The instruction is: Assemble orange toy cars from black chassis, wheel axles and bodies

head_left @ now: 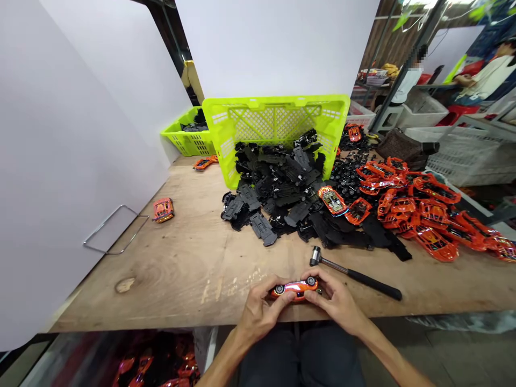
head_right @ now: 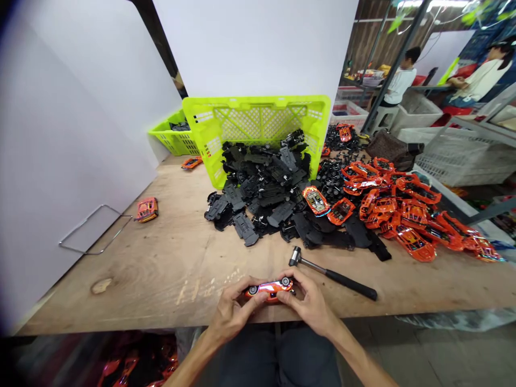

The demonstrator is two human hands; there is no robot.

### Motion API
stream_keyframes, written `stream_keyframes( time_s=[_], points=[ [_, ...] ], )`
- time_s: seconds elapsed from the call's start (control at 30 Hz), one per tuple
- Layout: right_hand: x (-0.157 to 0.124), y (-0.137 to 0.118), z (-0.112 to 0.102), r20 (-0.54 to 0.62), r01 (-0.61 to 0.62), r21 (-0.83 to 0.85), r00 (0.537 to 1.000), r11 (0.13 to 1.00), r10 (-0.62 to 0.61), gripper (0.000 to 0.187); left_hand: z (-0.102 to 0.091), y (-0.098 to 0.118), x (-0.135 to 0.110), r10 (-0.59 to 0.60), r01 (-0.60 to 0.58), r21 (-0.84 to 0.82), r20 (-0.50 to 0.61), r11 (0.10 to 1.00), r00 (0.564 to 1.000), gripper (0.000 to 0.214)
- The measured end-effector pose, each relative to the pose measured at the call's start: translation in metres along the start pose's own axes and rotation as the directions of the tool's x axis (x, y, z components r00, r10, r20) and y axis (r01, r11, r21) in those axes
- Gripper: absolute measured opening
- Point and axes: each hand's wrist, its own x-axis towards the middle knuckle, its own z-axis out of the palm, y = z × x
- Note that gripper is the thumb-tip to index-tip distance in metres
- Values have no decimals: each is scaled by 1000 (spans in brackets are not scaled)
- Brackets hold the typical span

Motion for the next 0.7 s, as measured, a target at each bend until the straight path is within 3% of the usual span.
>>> stream_keyframes(
  time_s=[0.1,0.23,0.33,0.4,0.47,0.6,0.7],
  points=[
    [-4,3,5,-89,34,-21,995,999,-35,23,-1,-1,-4,40,-38,43,-45,998,998,24],
    [-6,4,14,-151,71,-40,986,997,-76,20,-6,13,1,101,-125,223,116,967,988,23],
    [-5,9,12,-136,66,-52,988,997,-72,21,0,23,10,191,-291,537,233,792,953,29],
    [-6,15,9,-155,55,-54,986,997,-63,26,9,23,15,241,-344,686,246,641,939,27],
    [-8,21,9,-216,47,-81,974,996,-63,29,18,18,17,286,-354,744,226,567,931,21],
    [-10,19,16,-389,69,-211,909,975,-149,18,24,9,18,366,-350,732,148,584,919,14],
    [-8,6,19,-404,111,-273,889,956,-218,16,16,12,18,388,-346,605,67,717,919,7]
  ],
)
